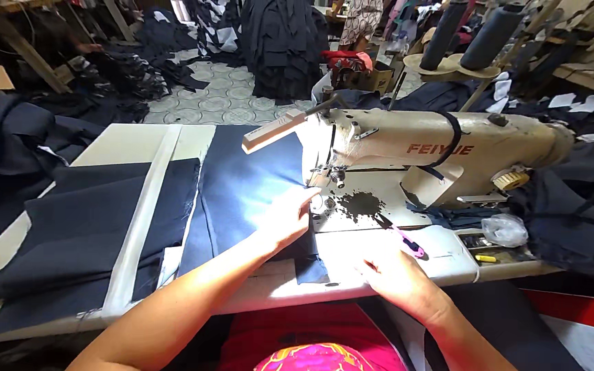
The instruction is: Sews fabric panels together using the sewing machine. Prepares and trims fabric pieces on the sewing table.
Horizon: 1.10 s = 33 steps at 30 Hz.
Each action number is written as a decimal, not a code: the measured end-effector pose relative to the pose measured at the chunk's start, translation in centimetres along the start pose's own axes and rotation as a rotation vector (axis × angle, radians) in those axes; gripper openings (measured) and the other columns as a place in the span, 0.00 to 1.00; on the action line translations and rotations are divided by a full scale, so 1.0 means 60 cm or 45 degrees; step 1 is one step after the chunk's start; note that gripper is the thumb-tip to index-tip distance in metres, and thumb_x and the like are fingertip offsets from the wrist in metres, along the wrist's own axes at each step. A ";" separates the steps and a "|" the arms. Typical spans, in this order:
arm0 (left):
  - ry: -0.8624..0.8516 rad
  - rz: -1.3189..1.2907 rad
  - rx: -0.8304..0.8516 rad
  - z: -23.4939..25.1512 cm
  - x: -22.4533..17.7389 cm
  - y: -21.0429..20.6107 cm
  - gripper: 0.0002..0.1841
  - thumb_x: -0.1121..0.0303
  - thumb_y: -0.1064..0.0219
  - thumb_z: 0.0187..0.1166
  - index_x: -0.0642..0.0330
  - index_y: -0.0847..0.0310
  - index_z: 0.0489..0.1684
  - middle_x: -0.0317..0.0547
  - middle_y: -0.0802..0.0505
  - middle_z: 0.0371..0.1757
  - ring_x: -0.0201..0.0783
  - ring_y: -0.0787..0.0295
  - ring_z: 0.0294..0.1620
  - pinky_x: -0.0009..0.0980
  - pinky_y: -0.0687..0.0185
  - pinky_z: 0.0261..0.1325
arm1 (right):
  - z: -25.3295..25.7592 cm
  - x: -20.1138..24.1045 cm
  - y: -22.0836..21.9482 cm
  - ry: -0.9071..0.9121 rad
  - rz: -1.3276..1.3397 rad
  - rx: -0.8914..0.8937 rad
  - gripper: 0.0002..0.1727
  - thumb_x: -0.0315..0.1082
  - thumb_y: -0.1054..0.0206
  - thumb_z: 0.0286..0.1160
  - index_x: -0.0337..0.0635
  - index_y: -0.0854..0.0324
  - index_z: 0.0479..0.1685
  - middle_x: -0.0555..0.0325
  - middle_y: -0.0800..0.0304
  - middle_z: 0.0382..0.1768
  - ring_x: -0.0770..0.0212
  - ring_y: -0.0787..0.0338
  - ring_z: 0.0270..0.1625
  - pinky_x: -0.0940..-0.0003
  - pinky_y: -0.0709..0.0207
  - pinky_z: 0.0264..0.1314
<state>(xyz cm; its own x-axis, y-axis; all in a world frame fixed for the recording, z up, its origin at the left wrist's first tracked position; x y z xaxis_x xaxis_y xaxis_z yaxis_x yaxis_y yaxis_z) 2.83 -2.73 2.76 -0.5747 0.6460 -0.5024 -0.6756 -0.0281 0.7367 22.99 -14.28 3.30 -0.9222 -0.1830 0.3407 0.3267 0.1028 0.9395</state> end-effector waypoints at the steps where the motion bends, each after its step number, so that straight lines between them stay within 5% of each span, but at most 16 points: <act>1: 0.043 -0.154 -0.107 0.002 -0.012 0.009 0.22 0.76 0.41 0.77 0.62 0.17 0.71 0.51 0.08 0.45 0.42 0.12 0.41 0.42 0.15 0.47 | -0.003 0.001 -0.002 0.001 0.032 0.038 0.23 0.43 0.40 0.83 0.36 0.13 0.24 0.47 0.14 0.24 0.46 0.11 0.34 0.44 0.22 0.37; 4: 0.242 -0.464 -0.139 0.009 -0.038 0.026 0.21 0.73 0.37 0.84 0.58 0.21 0.76 0.46 0.07 0.41 0.34 0.14 0.33 0.33 0.16 0.40 | -0.010 0.008 -0.011 0.018 0.095 0.083 0.24 0.44 0.41 0.85 0.34 0.13 0.26 0.44 0.13 0.25 0.44 0.09 0.36 0.41 0.21 0.39; 9: 0.246 -0.578 -0.101 0.002 -0.021 0.010 0.23 0.61 0.37 0.82 0.57 0.21 0.74 0.43 0.06 0.55 0.30 0.09 0.44 0.32 0.12 0.49 | -0.016 0.023 -0.016 -0.003 0.130 0.204 0.23 0.43 0.42 0.88 0.30 0.11 0.38 0.38 0.08 0.38 0.38 0.07 0.49 0.37 0.19 0.52; 12: 0.167 -0.728 -0.117 -0.002 -0.017 0.007 0.23 0.60 0.33 0.76 0.68 0.21 0.63 0.35 0.09 0.43 0.19 0.14 0.37 0.20 0.16 0.45 | -0.018 0.022 -0.018 0.024 0.147 0.152 0.21 0.42 0.39 0.86 0.31 0.11 0.38 0.38 0.08 0.39 0.39 0.07 0.49 0.37 0.19 0.50; 14: 0.106 -0.751 -0.109 -0.001 0.008 0.002 0.19 0.64 0.33 0.75 0.65 0.22 0.60 0.28 0.09 0.38 0.15 0.15 0.33 0.16 0.17 0.38 | -0.018 0.021 -0.020 0.051 0.180 0.124 0.19 0.40 0.38 0.85 0.32 0.11 0.38 0.39 0.08 0.40 0.40 0.07 0.49 0.37 0.19 0.49; 17: 0.070 -0.390 -0.201 -0.010 0.018 0.010 0.23 0.66 0.38 0.79 0.74 0.26 0.68 0.57 0.11 0.47 0.30 0.17 0.33 0.28 0.18 0.36 | -0.019 0.024 -0.021 0.072 0.174 0.204 0.19 0.40 0.40 0.87 0.33 0.11 0.40 0.40 0.08 0.42 0.41 0.08 0.50 0.37 0.20 0.50; 20: -0.206 0.025 -0.182 -0.017 0.028 0.003 0.15 0.67 0.41 0.81 0.75 0.18 0.46 0.65 0.10 0.38 0.51 0.12 0.34 0.46 0.16 0.38 | -0.022 0.026 -0.023 0.077 0.159 0.228 0.20 0.40 0.40 0.87 0.32 0.12 0.36 0.40 0.09 0.40 0.41 0.09 0.48 0.37 0.20 0.47; 23: -0.396 0.222 0.096 -0.015 0.066 -0.020 0.22 0.55 0.40 0.82 0.67 0.11 0.51 0.68 0.09 0.54 0.70 0.12 0.60 0.67 0.23 0.62 | -0.028 0.025 -0.022 0.099 0.191 0.227 0.21 0.40 0.41 0.88 0.33 0.13 0.34 0.41 0.10 0.36 0.42 0.09 0.45 0.38 0.21 0.45; 27: -0.359 0.279 0.387 -0.025 0.090 -0.040 0.29 0.48 0.43 0.84 0.66 0.16 0.67 0.70 0.14 0.70 0.73 0.19 0.71 0.72 0.30 0.70 | -0.033 0.020 -0.017 0.303 0.305 -0.120 0.18 0.33 0.35 0.81 0.31 0.14 0.22 0.43 0.14 0.25 0.45 0.11 0.37 0.47 0.22 0.43; 29: -0.297 0.251 0.434 -0.035 0.100 -0.050 0.31 0.47 0.47 0.86 0.65 0.20 0.73 0.71 0.16 0.73 0.73 0.22 0.76 0.71 0.35 0.75 | -0.028 0.017 -0.016 0.508 0.296 -0.407 0.14 0.32 0.29 0.73 0.33 0.12 0.22 0.43 0.11 0.31 0.45 0.12 0.47 0.52 0.22 0.58; 31: -0.205 0.255 0.419 -0.036 0.107 -0.055 0.36 0.39 0.53 0.86 0.60 0.28 0.80 0.68 0.17 0.75 0.70 0.24 0.78 0.69 0.38 0.78 | -0.021 0.017 -0.018 0.676 0.287 -0.524 0.11 0.34 0.28 0.73 0.37 0.07 0.27 0.41 0.07 0.49 0.41 0.14 0.66 0.46 0.29 0.77; 33: -0.176 0.247 0.409 -0.028 0.097 -0.048 0.39 0.39 0.49 0.84 0.62 0.34 0.85 0.70 0.17 0.74 0.73 0.22 0.75 0.73 0.35 0.73 | -0.016 0.024 -0.026 0.832 0.309 -0.519 0.12 0.34 0.31 0.74 0.38 0.06 0.28 0.42 0.04 0.47 0.44 0.09 0.58 0.46 0.24 0.69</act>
<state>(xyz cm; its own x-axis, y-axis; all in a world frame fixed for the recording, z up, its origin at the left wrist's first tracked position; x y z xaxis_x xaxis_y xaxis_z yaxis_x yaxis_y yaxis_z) 0.68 -0.17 -3.04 -0.5955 0.7491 -0.2904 -0.3693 0.0657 0.9270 21.33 -15.64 2.36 -0.5494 -0.7492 0.3700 0.6685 -0.1285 0.7325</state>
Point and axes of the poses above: each hand's wrist, its own z-axis towards the middle knuckle, its own y-axis out of the back of the hand, x = y × z, the point moved 4 cm from there along z, towards the middle knuckle
